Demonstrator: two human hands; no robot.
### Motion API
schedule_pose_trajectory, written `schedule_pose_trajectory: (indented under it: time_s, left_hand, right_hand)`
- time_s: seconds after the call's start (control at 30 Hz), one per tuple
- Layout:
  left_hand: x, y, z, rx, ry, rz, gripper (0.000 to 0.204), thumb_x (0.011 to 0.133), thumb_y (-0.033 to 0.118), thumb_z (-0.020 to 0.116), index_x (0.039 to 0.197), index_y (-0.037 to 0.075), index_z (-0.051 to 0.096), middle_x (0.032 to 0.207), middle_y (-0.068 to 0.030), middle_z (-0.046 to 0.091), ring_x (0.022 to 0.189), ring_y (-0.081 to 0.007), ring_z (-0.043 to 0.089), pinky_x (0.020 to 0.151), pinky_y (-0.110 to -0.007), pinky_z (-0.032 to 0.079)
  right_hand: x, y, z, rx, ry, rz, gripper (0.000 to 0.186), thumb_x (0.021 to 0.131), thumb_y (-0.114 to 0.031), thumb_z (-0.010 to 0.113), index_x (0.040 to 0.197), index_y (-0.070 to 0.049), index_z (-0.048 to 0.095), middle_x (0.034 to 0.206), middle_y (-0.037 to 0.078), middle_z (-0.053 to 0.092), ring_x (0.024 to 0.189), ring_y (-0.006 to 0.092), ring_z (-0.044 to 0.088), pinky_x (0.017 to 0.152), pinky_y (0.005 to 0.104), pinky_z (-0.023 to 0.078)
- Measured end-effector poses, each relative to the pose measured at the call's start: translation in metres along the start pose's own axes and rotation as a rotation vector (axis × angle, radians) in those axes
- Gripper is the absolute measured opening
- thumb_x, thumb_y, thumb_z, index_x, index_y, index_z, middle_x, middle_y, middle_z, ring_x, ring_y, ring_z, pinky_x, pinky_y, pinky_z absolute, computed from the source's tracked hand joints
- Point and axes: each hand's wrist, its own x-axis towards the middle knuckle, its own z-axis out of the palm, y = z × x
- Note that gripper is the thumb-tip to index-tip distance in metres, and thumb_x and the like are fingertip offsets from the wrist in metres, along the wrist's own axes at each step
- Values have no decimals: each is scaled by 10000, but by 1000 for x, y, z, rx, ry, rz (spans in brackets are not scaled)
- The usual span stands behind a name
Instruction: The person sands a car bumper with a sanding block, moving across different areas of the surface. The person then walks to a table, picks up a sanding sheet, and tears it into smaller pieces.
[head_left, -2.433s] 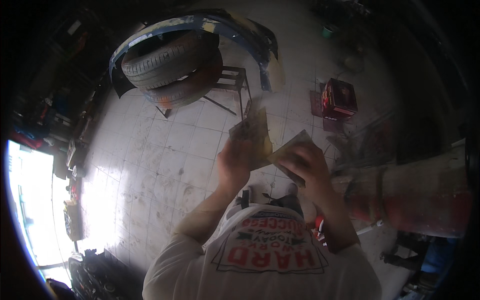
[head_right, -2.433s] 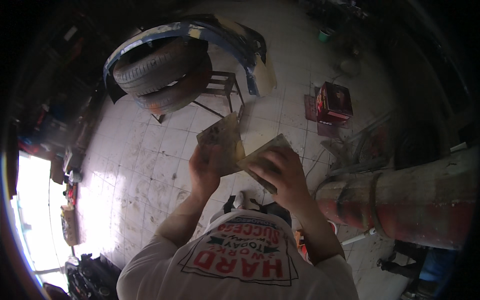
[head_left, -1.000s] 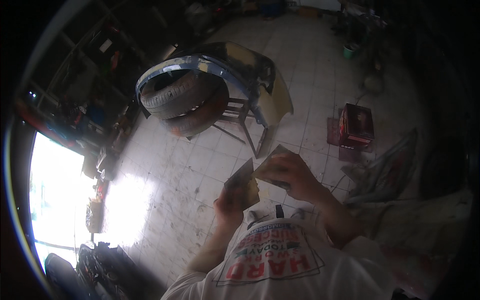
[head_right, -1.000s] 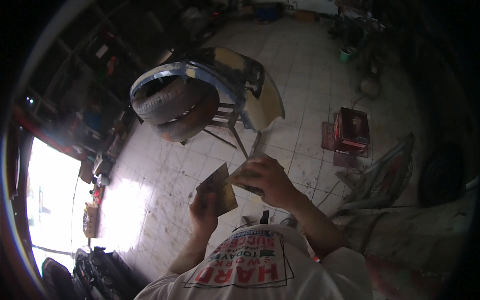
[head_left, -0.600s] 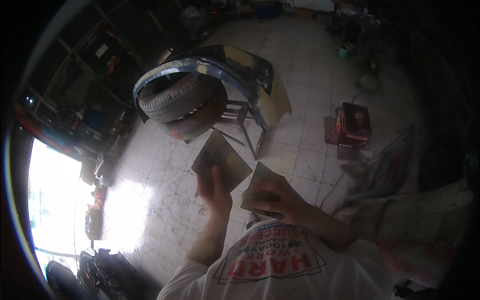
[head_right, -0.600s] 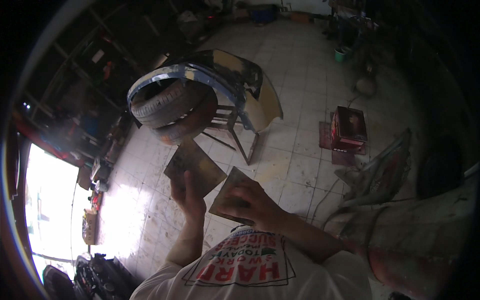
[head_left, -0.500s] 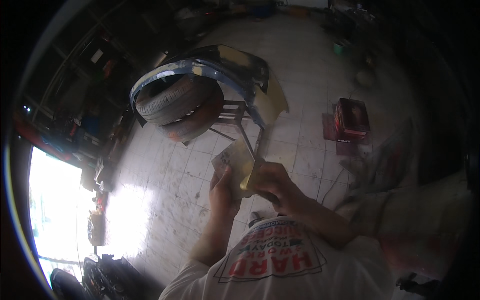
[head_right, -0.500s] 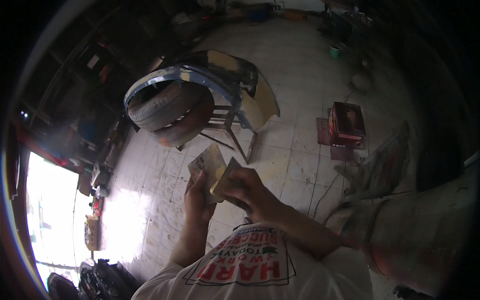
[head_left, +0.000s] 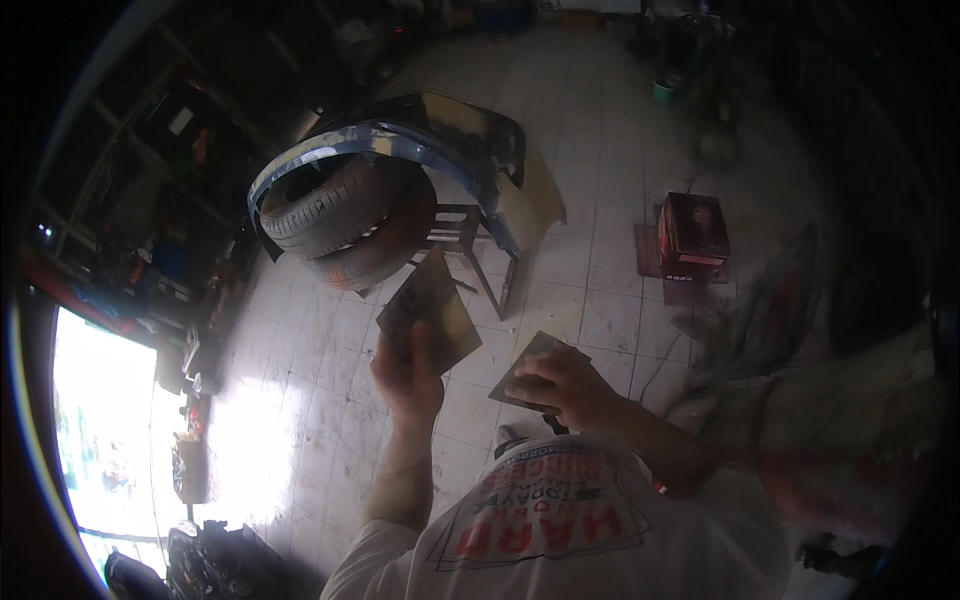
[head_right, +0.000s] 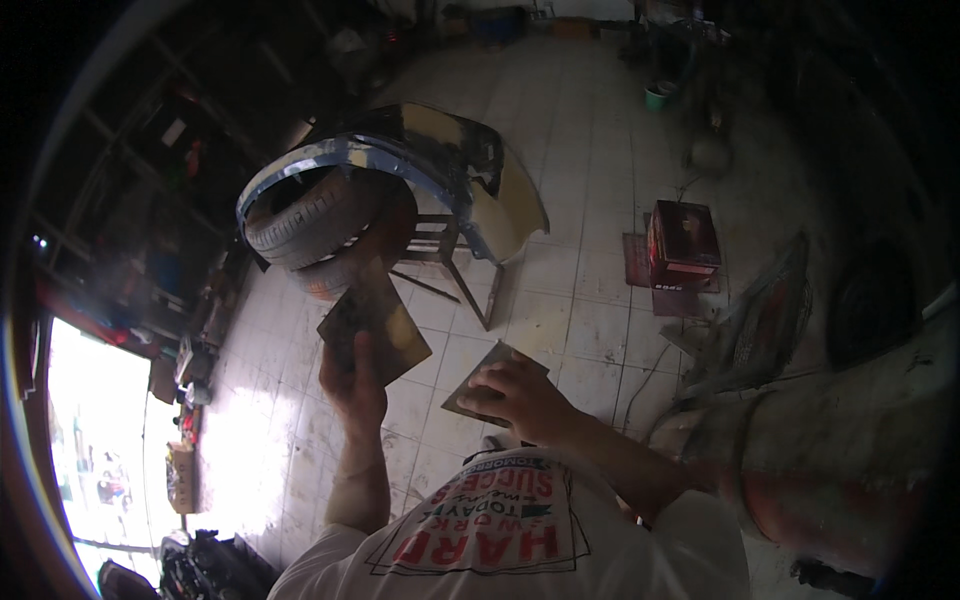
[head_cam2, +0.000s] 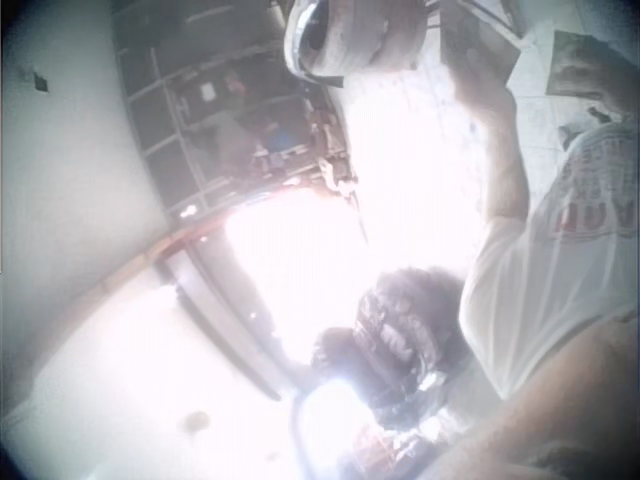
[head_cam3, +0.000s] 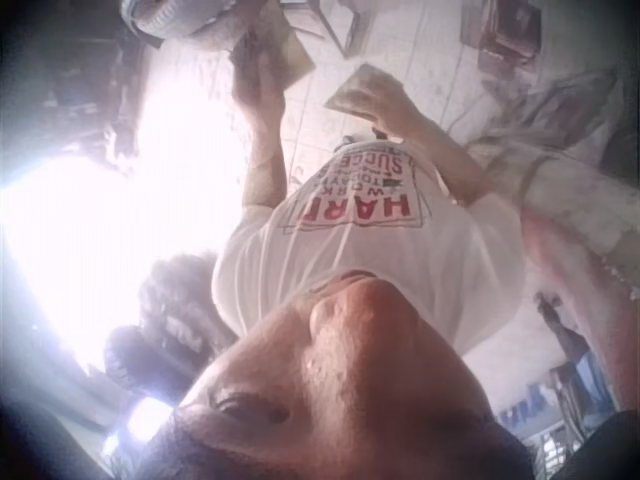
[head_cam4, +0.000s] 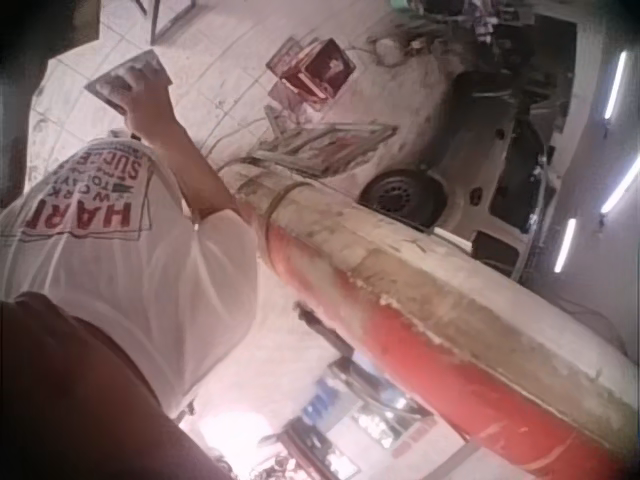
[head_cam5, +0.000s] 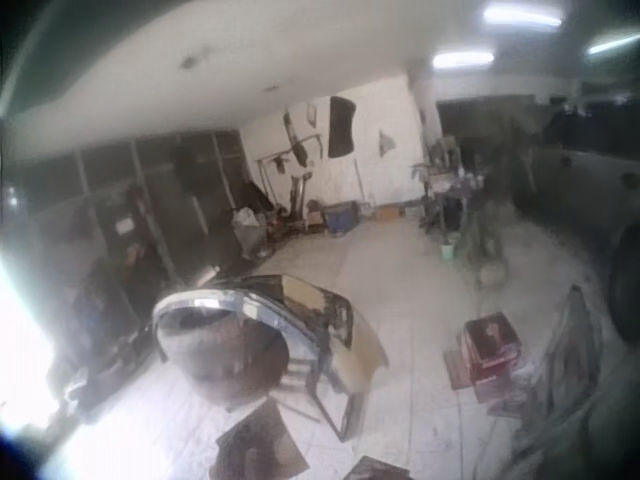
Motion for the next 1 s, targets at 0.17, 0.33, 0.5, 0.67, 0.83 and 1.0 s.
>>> schedule_pose_trajectory:
  time_s: [0.17, 0.33, 0.5, 0.67, 0.83, 1.0]
  left_hand:
    - [1, 17, -1, 189, -155, 16, 328, 1027, 122, 617, 1316, -33, 618, 1148, -125, 735, 1054, -145, 658, 907, -299, 528]
    - [5, 20, -2, 100, -114, -7, 310, 1005, 84, 645, 1283, -53, 631, 1144, -113, 724, 1053, -148, 638, 927, -300, 497]
    - [5, 19, -2, 155, -109, 40, 300, 1016, 92, 602, 1283, -39, 641, 1056, -162, 759, 1002, -150, 692, 895, -295, 530]
    - [1, 20, 4, 168, -157, -18, 299, 1015, 60, 613, 1294, -46, 625, 1092, -97, 733, 985, -130, 653, 853, -286, 530]
    - [-6, 21, 11, 72, -144, 37, 309, 1031, 71, 580, 1312, -55, 608, 1128, -124, 731, 1000, -140, 664, 863, -288, 538]
    - [13, 15, 16, -6, 18, 188, 335, 1042, 86, 566, 1349, -49, 570, 1206, -129, 686, 1050, -181, 657, 887, -294, 541]
  right_hand:
    - [16, -1, -13, -121, 31, 28, 489, 800, -80, 725, 1240, -293, 709, 1256, 38, 581, 1257, 247, 534, 1091, 531, 388]
    - [23, -1, -15, -107, 80, 33, 464, 781, -178, 751, 1227, -297, 714, 1257, 30, 581, 1247, 270, 532, 1092, 539, 397]
    - [30, 1, -25, -171, -21, 12, 461, 761, -152, 760, 1201, -287, 733, 1239, 18, 587, 1215, 267, 552, 1084, 526, 409]
    - [30, 5, -28, -109, 282, 21, 591, 699, -81, 794, 1242, -299, 712, 1238, 14, 585, 1191, 265, 560, 1041, 498, 437]
    - [26, 9, -22, -51, 87, 49, 601, 688, -50, 802, 1241, -268, 715, 1249, 17, 591, 1201, 273, 553, 1033, 506, 440]
    - [20, -4, -13, 104, 201, -70, 549, 715, -80, 834, 1229, -226, 707, 1268, 80, 561, 1277, 322, 523, 1085, 547, 422]
